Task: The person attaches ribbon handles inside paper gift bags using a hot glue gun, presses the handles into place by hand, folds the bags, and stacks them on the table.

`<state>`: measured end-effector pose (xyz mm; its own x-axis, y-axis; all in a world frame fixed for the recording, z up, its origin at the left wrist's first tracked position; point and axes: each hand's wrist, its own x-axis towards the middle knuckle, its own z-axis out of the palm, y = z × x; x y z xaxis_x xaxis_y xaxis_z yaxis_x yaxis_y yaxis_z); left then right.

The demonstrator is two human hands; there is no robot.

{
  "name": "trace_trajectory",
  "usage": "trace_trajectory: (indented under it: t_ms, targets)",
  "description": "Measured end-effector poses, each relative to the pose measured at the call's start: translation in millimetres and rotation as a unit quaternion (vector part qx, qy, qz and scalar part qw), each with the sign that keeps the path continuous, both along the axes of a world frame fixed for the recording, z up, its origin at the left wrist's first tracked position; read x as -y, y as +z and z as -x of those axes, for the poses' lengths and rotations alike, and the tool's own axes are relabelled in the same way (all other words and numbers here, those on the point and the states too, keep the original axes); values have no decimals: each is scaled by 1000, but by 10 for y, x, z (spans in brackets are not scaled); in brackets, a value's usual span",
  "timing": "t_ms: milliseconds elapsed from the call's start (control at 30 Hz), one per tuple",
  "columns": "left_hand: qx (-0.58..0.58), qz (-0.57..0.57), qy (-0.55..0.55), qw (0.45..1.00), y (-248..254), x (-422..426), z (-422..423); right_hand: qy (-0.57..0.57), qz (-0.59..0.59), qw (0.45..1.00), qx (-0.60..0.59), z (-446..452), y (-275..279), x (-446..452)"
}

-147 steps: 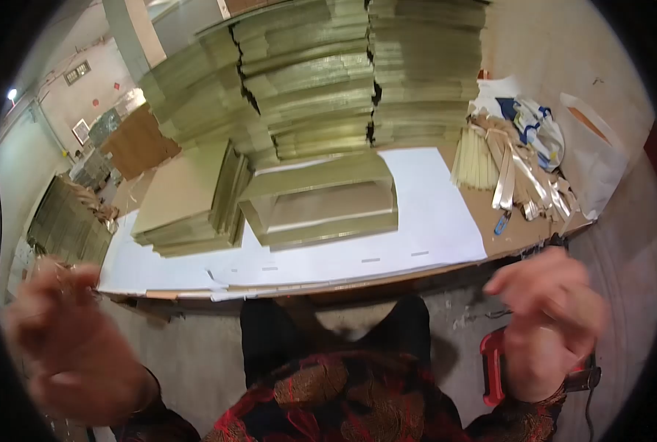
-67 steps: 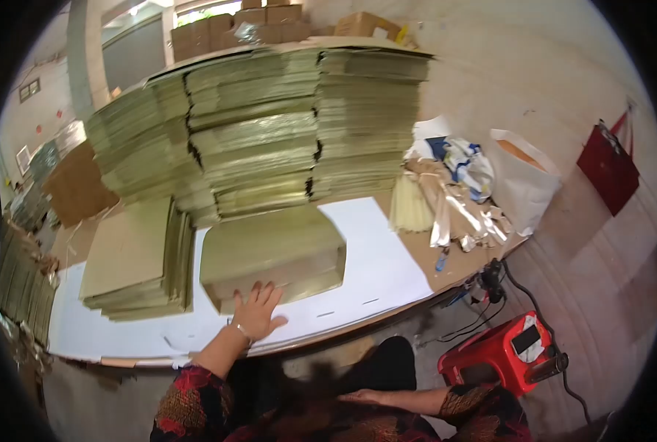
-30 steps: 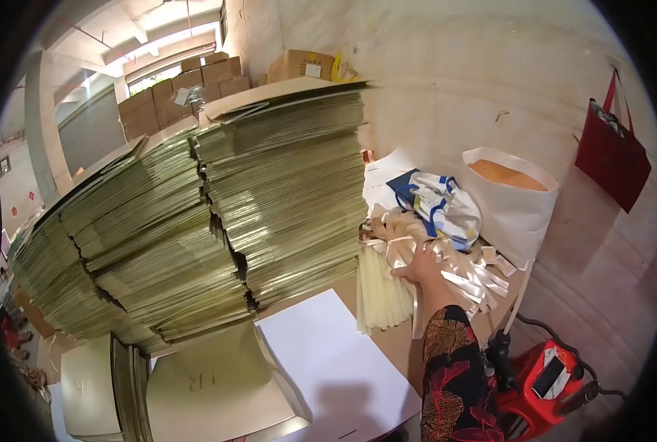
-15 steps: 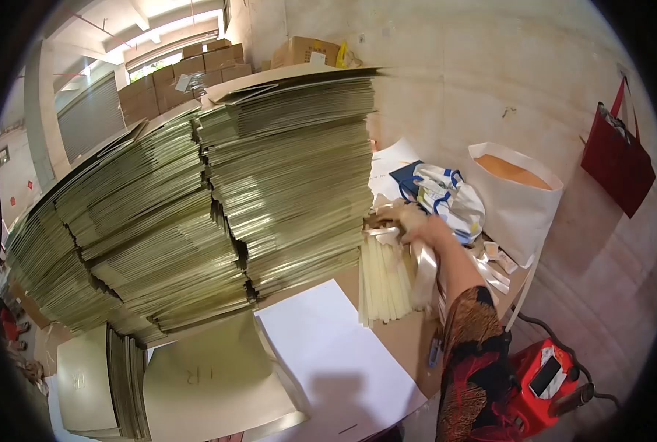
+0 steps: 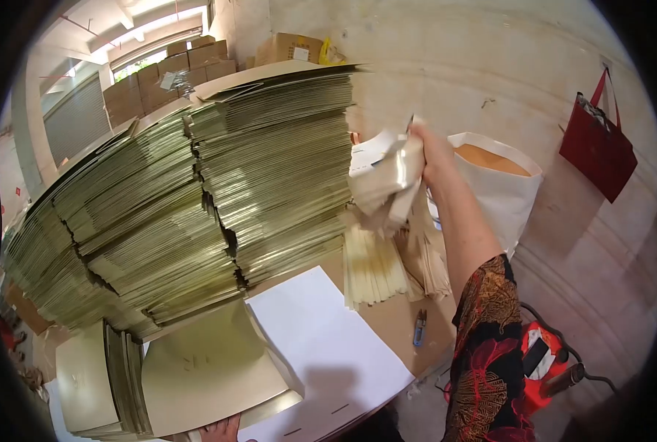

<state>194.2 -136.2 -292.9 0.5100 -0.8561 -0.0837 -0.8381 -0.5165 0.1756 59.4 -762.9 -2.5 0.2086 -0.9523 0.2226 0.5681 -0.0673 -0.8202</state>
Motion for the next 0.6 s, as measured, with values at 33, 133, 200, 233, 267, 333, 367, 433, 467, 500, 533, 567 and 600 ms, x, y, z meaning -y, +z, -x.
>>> trace_trajectory:
  t_ms: [33, 133, 200, 233, 267, 333, 367, 433, 467, 500, 533, 567, 600]
  targets:
    - [13, 14, -4, 1000, -19, -3, -12, 4, -1, 1000, 11, 19, 209, -67]
    - [24, 51, -21, 998, -25, -3, -24, 58, 13, 998, 6, 227, 650, -286]
    - [23, 48, -24, 998, -20, -6, -33, 108, 23, 994, -9, 343, 786, -453]
    - [23, 44, -26, 998, -13, -7, -33, 140, 30, 990, -7, 385, 795, -560]
    - [21, 43, -28, 998, 5, -6, -24, 171, 35, 985, -5, 432, 791, -673]
    - [-5, 25, -12, 1000, 45, 13, -20, 155, 40, 986, -35, 478, 766, -821]
    - [-5, 25, -13, 1000, 30, 9, -22, 153, 40, 985, -63, 495, 749, -838]
    - [6, 47, -16, 999, -7, -9, -31, 136, 29, 986, -90, 434, 710, -786]
    - [7, 48, -14, 999, 3, -13, -26, 139, 30, 986, -89, 347, 654, -638]
    - [2, 31, -7, 999, 16, -10, -19, 105, 23, 992, -72, 245, 596, -449]
    - [-2, 15, -1, 1000, 27, 2, -17, 70, 18, 996, -54, 159, 584, -322]
    - [0, 18, 2, 1000, 28, 12, -20, 46, 55, 995, -63, 104, 618, -303]
    - [15, 30, -5, 999, 22, 9, -19, 48, 57, 995, -61, 76, 663, -279]
